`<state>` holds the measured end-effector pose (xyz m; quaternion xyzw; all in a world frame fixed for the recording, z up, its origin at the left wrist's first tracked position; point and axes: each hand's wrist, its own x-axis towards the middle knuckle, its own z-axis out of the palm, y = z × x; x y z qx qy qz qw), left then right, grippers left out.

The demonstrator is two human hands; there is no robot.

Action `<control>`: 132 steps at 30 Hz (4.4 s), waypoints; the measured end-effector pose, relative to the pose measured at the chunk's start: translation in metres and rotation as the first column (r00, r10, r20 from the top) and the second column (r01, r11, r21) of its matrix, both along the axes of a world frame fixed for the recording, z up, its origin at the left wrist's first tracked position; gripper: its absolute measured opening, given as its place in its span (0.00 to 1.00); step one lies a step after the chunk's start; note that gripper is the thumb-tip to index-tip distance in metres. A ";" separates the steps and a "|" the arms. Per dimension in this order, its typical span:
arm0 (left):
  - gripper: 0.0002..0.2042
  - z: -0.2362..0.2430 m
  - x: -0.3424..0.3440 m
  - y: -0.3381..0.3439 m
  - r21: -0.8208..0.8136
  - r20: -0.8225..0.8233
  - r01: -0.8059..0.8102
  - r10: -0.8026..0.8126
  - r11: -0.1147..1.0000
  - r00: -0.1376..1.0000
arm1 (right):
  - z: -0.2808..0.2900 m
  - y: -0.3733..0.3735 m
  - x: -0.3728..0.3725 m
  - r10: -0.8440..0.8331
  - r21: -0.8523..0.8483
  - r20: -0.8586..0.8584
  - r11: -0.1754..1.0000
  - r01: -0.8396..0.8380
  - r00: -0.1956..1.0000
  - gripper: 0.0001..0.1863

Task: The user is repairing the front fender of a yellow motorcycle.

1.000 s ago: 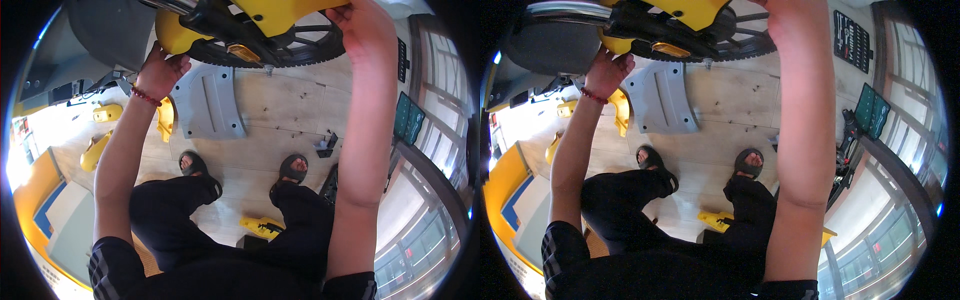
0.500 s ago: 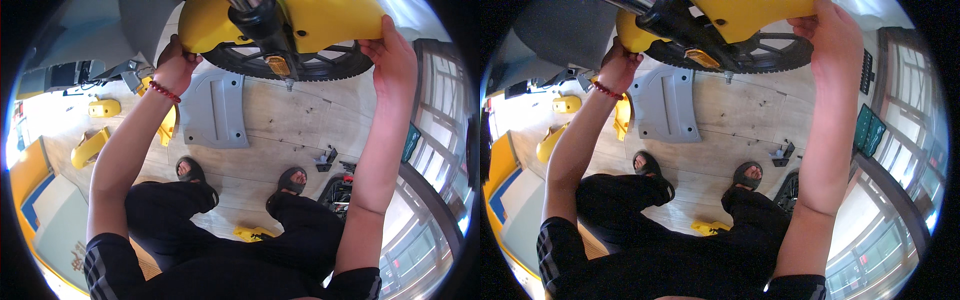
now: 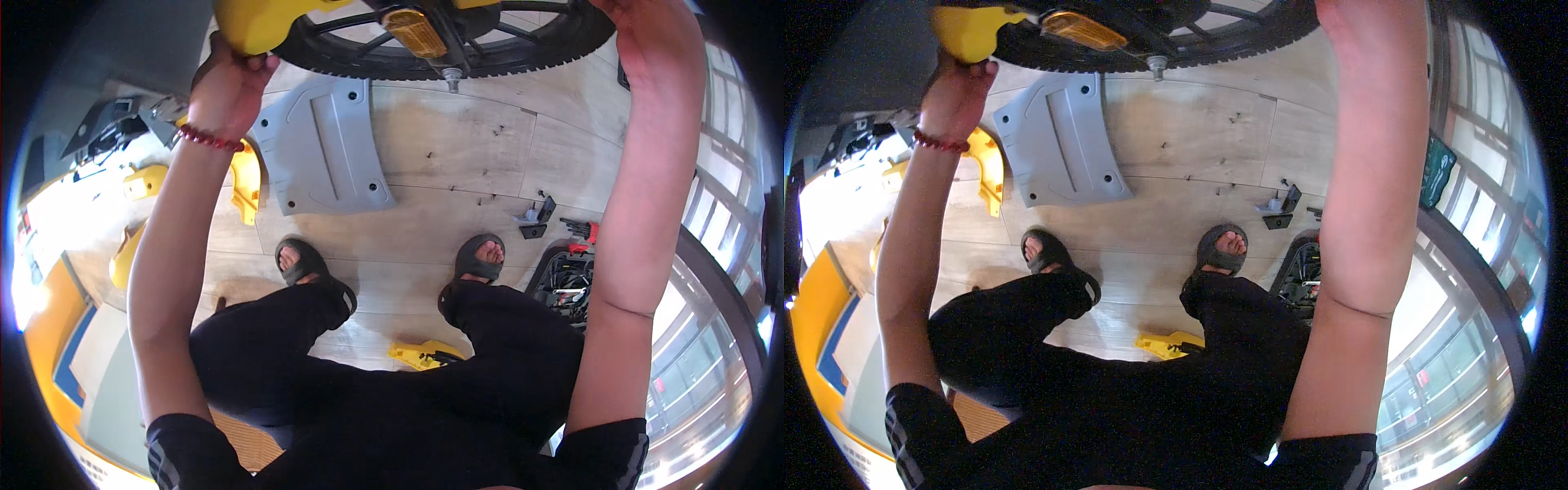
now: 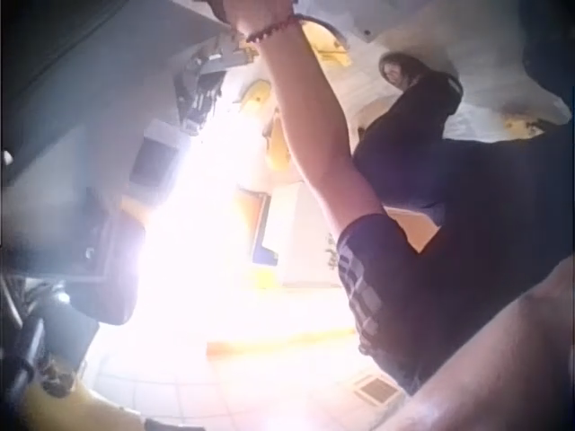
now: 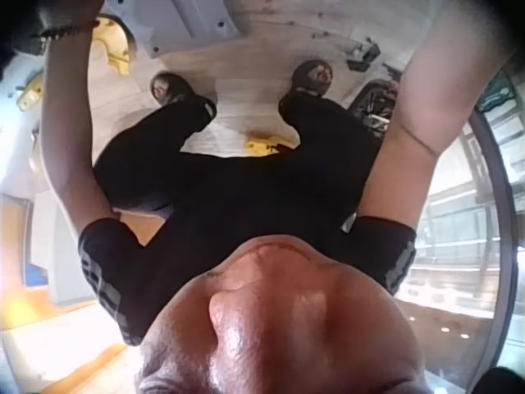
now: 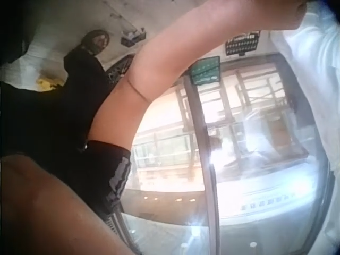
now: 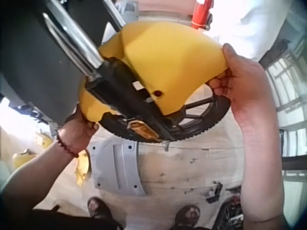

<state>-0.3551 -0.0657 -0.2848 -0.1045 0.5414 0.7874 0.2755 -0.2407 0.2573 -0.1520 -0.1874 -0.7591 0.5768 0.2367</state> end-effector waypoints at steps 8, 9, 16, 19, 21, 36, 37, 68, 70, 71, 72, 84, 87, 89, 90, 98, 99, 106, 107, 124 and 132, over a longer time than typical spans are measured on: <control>0.09 0.001 -0.002 -0.023 0.161 -0.065 0.222 -0.214 0.962 0.975 | -0.008 0.028 0.043 0.044 0.085 0.076 0.995 -0.050 0.996 0.16; 0.09 0.003 0.001 -0.023 0.119 -0.044 0.184 -0.179 0.976 0.983 | -0.018 0.038 0.051 0.009 0.122 0.162 0.992 -0.029 0.987 0.15; 0.10 -0.001 0.027 -0.022 -0.021 0.190 0.138 -0.131 0.990 0.973 | -0.140 0.099 0.179 -0.026 0.136 0.818 0.979 -0.150 0.575 0.14; 0.10 -0.007 0.040 -0.020 -0.144 0.258 0.118 -0.078 0.983 0.963 | -0.194 0.097 0.242 -0.003 0.124 0.947 0.926 -0.356 0.321 0.19; 0.09 -0.004 0.046 -0.014 -0.258 0.261 0.143 -0.073 0.955 0.962 | -0.214 0.076 0.259 0.105 -0.076 0.944 0.992 -0.101 0.314 0.17; 0.07 0.068 0.071 0.086 -0.019 0.011 0.064 -0.064 0.998 0.998 | -0.169 -0.010 0.129 0.347 -0.193 0.639 0.936 -0.294 0.687 0.12; 0.07 0.072 0.075 0.091 0.002 0.066 0.015 -0.015 1.000 0.998 | -0.170 -0.012 0.130 0.355 -0.219 0.659 0.934 -0.282 0.663 0.12; 0.04 0.068 0.089 0.109 -0.584 -0.793 -0.736 -0.435 0.342 0.427 | -0.159 -0.017 0.104 0.536 -0.604 0.364 0.759 -0.245 0.761 0.09; 0.05 0.069 0.089 0.109 -0.589 -0.783 -0.741 -0.451 0.321 0.428 | -0.158 -0.018 0.104 0.540 -0.625 0.337 0.741 -0.245 0.771 0.09; 0.04 0.069 0.089 0.109 -0.587 -0.790 -0.737 -0.439 0.337 0.428 | -0.158 -0.018 0.103 0.535 -0.618 0.343 0.747 -0.243 0.772 0.09; 0.04 0.068 0.089 0.110 -0.590 -0.791 -0.731 -0.427 0.343 0.439 | -0.157 -0.018 0.103 0.529 -0.621 0.347 0.748 -0.233 0.775 0.08; 0.03 0.068 0.089 0.113 -0.593 -0.788 -0.743 -0.412 0.311 0.457 | -0.148 -0.015 0.104 0.569 -0.623 0.320 0.729 -0.284 0.758 0.09; 0.03 0.070 0.090 0.115 -0.580 -0.800 -0.753 -0.393 0.311 0.453 | -0.147 -0.012 0.105 0.568 -0.630 0.312 0.724 -0.282 0.761 0.09; 0.03 0.070 0.091 0.116 -0.584 -0.797 -0.754 -0.392 0.301 0.460 | -0.146 -0.011 0.106 0.565 -0.632 0.311 0.724 -0.278 0.764 0.09; 0.03 0.070 0.091 0.116 -0.589 -0.792 -0.753 -0.394 0.294 0.466 | -0.146 -0.011 0.106 0.559 -0.627 0.311 0.728 -0.276 0.769 0.09; 0.05 0.059 0.086 0.115 -0.590 -0.795 -0.748 -0.383 0.306 0.470 | -0.135 -0.005 0.102 0.545 -0.617 0.280 0.733 -0.286 0.791 0.09; 0.05 0.058 0.086 0.115 -0.585 -0.801 -0.745 -0.372 0.320 0.468 | -0.130 -0.001 0.099 0.539 -0.614 0.281 0.737 -0.283 0.794 0.09; 0.05 0.061 0.088 0.118 -0.623 -0.782 -0.674 -0.278 0.398 0.558 | -0.053 0.016 0.054 0.458 -0.450 0.240 0.834 -0.320 0.856 0.09; 0.05 0.062 0.089 0.119 -0.631 -0.772 -0.659 -0.254 0.409 0.582 | -0.041 0.013 0.045 0.427 -0.308 0.280 0.888 -0.341 0.859 0.08; 0.08 0.088 0.096 0.125 -0.669 -0.595 -0.534 0.058 0.517 0.801 | -0.031 -0.049 0.001 0.353 0.865 -0.174 0.502 -0.029 0.919 0.10; 0.06 0.086 0.094 0.121 -0.654 -0.721 -0.604 -0.134 0.456 0.680 | -0.040 -0.051 0.000 0.314 0.818 -0.251 0.575 0.027 0.915 0.09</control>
